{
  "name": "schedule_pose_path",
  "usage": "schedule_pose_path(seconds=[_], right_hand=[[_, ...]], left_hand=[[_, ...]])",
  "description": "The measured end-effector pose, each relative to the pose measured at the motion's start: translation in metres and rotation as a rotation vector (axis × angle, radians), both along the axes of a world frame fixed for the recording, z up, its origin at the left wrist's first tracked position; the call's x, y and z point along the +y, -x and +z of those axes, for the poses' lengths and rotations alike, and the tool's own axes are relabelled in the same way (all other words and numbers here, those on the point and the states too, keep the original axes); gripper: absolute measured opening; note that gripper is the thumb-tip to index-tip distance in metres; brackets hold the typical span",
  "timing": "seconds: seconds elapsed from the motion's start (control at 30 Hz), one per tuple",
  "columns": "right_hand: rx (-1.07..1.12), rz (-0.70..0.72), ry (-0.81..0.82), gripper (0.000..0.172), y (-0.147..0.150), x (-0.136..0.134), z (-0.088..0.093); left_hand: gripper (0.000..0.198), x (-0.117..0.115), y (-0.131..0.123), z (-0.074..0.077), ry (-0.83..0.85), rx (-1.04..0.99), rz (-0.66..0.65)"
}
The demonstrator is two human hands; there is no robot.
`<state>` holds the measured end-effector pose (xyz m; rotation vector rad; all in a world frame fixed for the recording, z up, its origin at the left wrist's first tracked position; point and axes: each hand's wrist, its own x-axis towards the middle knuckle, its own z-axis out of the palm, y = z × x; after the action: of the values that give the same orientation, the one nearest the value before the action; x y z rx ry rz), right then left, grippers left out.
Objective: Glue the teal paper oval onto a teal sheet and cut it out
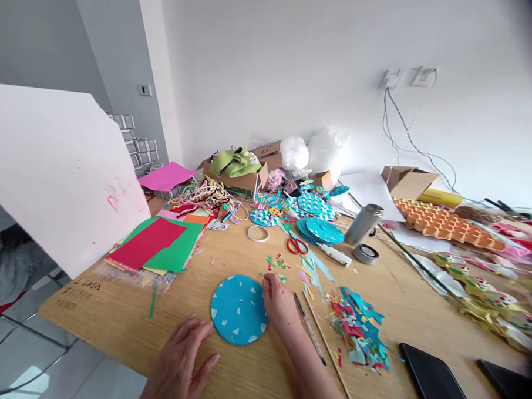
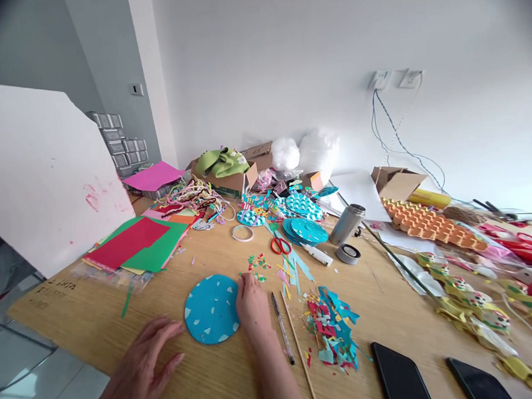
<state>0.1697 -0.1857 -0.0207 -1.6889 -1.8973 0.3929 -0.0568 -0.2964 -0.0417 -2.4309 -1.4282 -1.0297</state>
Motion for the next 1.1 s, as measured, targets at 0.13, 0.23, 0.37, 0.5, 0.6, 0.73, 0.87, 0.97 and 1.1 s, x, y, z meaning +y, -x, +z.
schedule_pose_path(seconds=[0.13, 0.23, 0.37, 0.5, 0.6, 0.73, 0.87, 0.97, 1.1], right_hand=[[-0.029, 0.002, 0.032, 0.029, 0.000, 0.001, 0.000], [-0.049, -0.014, 0.050, 0.027, 0.000, 0.001, 0.000], [-0.073, -0.062, 0.083, 0.025, -0.003, 0.001, -0.001], [-0.102, -0.127, 0.122, 0.026, -0.006, 0.002, 0.000], [-0.149, -0.182, 0.161, 0.027, -0.006, 0.003, 0.003], [-0.162, -0.233, 0.171, 0.030, -0.006, 0.003, 0.006], [-0.126, -0.259, 0.129, 0.035, -0.007, 0.001, 0.009], [-0.021, -0.258, 0.029, 0.043, -0.007, -0.001, 0.008], [0.115, -0.219, -0.118, 0.049, -0.002, -0.002, 0.001]], left_hand=[[0.044, 0.004, 0.002, -0.003, -0.046, 0.050, -0.016], [0.046, 0.010, 0.005, -0.009, -0.084, 0.068, -0.017], [0.048, 0.017, 0.008, -0.017, -0.065, 0.058, -0.003], [0.051, 0.023, 0.008, -0.020, 0.046, 0.013, 0.044], [0.052, 0.031, 0.008, -0.021, 0.086, -0.019, 0.076], [0.046, 0.050, 0.007, -0.023, 0.063, -0.032, 0.102], [0.040, 0.073, 0.010, -0.016, 0.055, -0.036, 0.112], [0.040, 0.093, 0.010, 0.004, 0.005, -0.061, 0.112], [0.041, 0.125, -0.006, 0.038, -0.017, -0.133, 0.073]])
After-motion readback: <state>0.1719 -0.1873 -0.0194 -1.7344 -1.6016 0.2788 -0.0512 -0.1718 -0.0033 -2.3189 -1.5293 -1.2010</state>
